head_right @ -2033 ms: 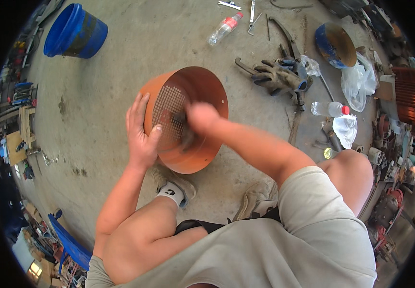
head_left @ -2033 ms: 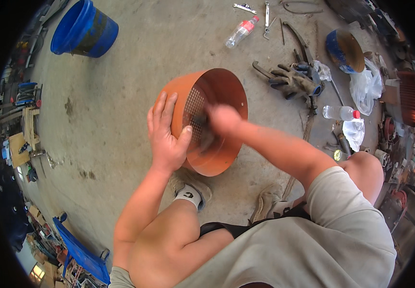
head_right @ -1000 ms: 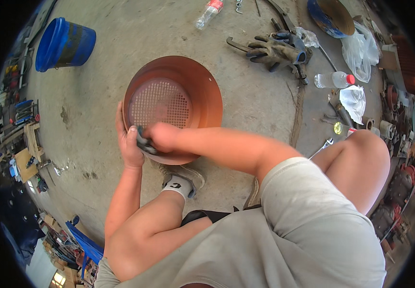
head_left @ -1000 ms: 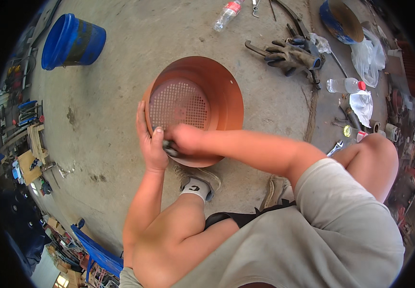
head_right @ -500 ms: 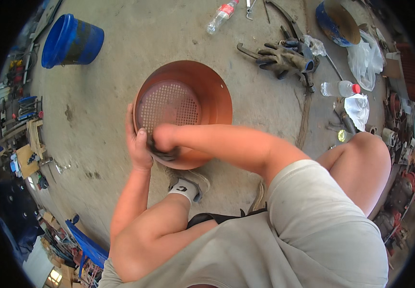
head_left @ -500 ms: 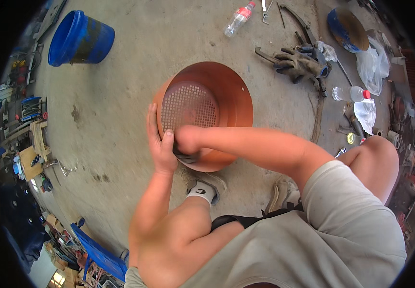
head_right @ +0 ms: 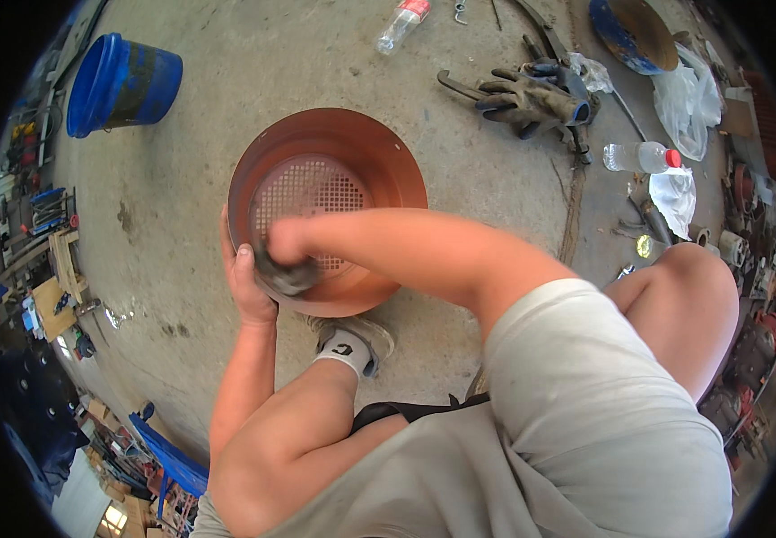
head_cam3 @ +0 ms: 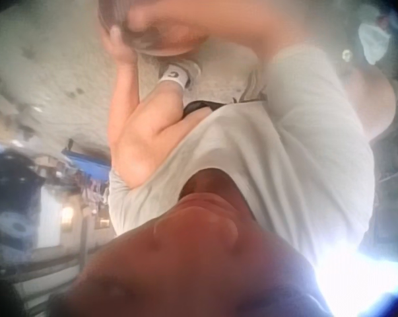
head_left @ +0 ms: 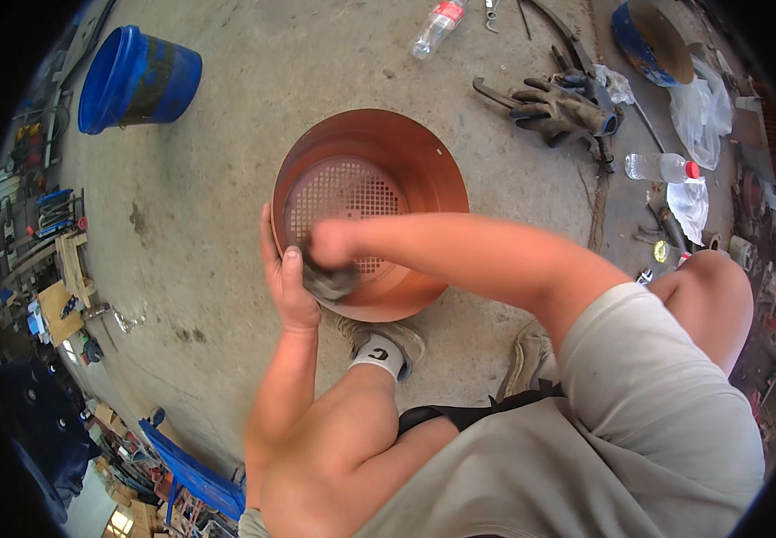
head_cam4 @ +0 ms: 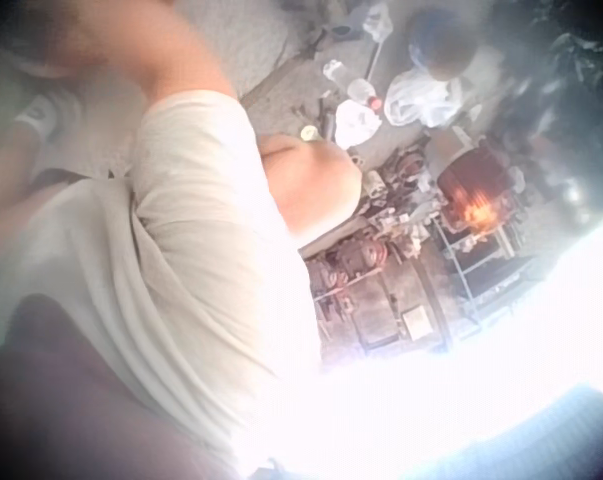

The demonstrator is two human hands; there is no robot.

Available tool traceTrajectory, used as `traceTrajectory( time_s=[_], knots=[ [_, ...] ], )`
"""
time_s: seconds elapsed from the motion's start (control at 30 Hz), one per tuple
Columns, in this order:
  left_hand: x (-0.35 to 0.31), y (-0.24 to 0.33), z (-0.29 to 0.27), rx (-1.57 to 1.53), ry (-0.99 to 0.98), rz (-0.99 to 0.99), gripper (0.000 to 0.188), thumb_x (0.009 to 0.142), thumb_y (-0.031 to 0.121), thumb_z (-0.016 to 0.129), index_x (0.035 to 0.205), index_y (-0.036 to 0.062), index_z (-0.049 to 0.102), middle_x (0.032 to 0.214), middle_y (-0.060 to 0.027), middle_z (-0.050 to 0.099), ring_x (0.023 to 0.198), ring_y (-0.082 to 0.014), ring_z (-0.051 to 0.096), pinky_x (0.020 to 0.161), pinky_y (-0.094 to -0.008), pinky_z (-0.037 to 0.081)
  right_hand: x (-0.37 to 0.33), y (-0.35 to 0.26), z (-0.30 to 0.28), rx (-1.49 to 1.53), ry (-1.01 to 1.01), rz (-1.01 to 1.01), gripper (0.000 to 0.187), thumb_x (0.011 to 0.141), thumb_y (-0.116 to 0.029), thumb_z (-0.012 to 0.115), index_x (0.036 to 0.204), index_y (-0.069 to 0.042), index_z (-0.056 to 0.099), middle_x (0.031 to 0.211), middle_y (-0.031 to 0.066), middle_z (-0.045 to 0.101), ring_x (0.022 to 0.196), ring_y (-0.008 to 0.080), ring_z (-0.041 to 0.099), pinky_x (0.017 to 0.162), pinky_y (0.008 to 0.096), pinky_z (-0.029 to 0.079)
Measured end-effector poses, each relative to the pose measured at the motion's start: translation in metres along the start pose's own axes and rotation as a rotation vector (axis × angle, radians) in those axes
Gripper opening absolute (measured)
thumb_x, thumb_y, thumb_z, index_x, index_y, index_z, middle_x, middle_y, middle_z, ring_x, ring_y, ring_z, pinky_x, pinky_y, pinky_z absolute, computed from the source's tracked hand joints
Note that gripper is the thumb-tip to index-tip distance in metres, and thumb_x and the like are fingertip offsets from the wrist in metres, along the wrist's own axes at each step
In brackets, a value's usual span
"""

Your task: The person picks up and wipes several plastic baskets and a motor fan cover with a cloth in a cluttered workshop. They handle multiple baskets one at a time, wipe their surfaces, and place them aside, then wipe a blue motor fan cover.

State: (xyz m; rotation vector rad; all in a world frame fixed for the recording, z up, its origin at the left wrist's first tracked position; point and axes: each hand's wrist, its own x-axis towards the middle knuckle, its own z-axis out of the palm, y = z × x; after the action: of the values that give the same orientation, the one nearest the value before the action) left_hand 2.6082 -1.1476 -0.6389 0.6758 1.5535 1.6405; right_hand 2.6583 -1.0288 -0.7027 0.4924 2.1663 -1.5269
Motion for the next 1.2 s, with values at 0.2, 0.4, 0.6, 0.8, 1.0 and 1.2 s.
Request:
traceTrajectory(
  time_s=[0.2, 0.4, 0.6, 0.8, 1.0, 1.2],
  knots=[
    [-0.003, -0.002, -0.003, -0.033, 0.036, -0.05, 0.076, 0.095, 0.024, 0.053, 0.161, 0.0001, 0.025, 0.16, -0.0162, 0.039, 0.146, -0.0281, 0.039, 0.123, -0.0428, 0.027, 0.046, 0.026, -0.059, 1.702, 0.983, 0.436, 0.032, 0.095, -0.01, 0.054, 0.118, 0.007, 0.068, 0.119, 0.0232, 0.07, 0.096, 0.0319, 0.071, 0.082, 0.046, 0.054],
    [0.001, -0.008, -0.005, 0.265, -0.033, 0.097, 0.076, 0.094, 0.026, 0.055, 0.16, 0.0008, 0.028, 0.162, -0.0145, 0.037, 0.148, -0.0276, 0.036, 0.124, -0.0426, 0.025, 0.019, 0.002, 0.004, 0.642, 0.486, 0.084, 0.037, 0.088, -0.016, 0.063, 0.117, 0.006, 0.069, 0.109, 0.0306, 0.071, 0.106, 0.0399, 0.07, 0.09, 0.0442, 0.055],
    [0.002, -0.005, 0.003, -0.027, 0.014, 0.001, 0.074, 0.096, 0.023, 0.052, 0.161, 0.0019, 0.025, 0.16, -0.0156, 0.039, 0.146, -0.0272, 0.039, 0.123, -0.0416, 0.027, -0.005, -0.008, 0.016, -0.148, -0.168, -0.088, 0.036, 0.086, -0.02, 0.059, 0.109, 0.004, 0.075, 0.108, 0.0276, 0.073, 0.104, 0.0399, 0.071, 0.09, 0.046, 0.054],
    [-0.001, 0.0, 0.003, 0.003, 0.06, -0.035, 0.071, 0.096, 0.021, 0.049, 0.16, 0.001, 0.028, 0.158, -0.0157, 0.041, 0.144, -0.0272, 0.041, 0.122, -0.0418, 0.03, 0.066, 0.018, -0.034, 1.391, 0.572, 0.305, 0.031, 0.093, -0.007, 0.05, 0.112, 0.01, 0.069, 0.107, 0.0242, 0.072, 0.1, 0.0344, 0.072, 0.081, 0.0483, 0.056],
    [0.005, -0.002, 0.007, 0.109, 0.029, 0.027, 0.069, 0.096, 0.023, 0.048, 0.159, 0.0002, 0.031, 0.155, -0.0148, 0.046, 0.141, -0.0268, 0.045, 0.12, -0.0409, 0.032, 0.035, 0.008, -0.01, 0.733, 0.543, 0.139, 0.029, 0.089, -0.011, 0.057, 0.107, 0.006, 0.072, 0.107, 0.0244, 0.073, 0.101, 0.0334, 0.071, 0.086, 0.044, 0.054],
    [0.011, -0.007, 0.002, -0.159, 0.024, -0.1, 0.067, 0.098, 0.016, 0.046, 0.161, 0.0012, 0.028, 0.161, -0.0148, 0.038, 0.147, -0.0278, 0.039, 0.124, -0.0408, 0.027, -0.001, -0.012, -0.019, 0.353, 0.122, -0.018, 0.035, 0.089, -0.009, 0.057, 0.114, 0.011, 0.069, 0.116, 0.0308, 0.067, 0.112, 0.0351, 0.066, 0.095, 0.047, 0.052]
  ],
)
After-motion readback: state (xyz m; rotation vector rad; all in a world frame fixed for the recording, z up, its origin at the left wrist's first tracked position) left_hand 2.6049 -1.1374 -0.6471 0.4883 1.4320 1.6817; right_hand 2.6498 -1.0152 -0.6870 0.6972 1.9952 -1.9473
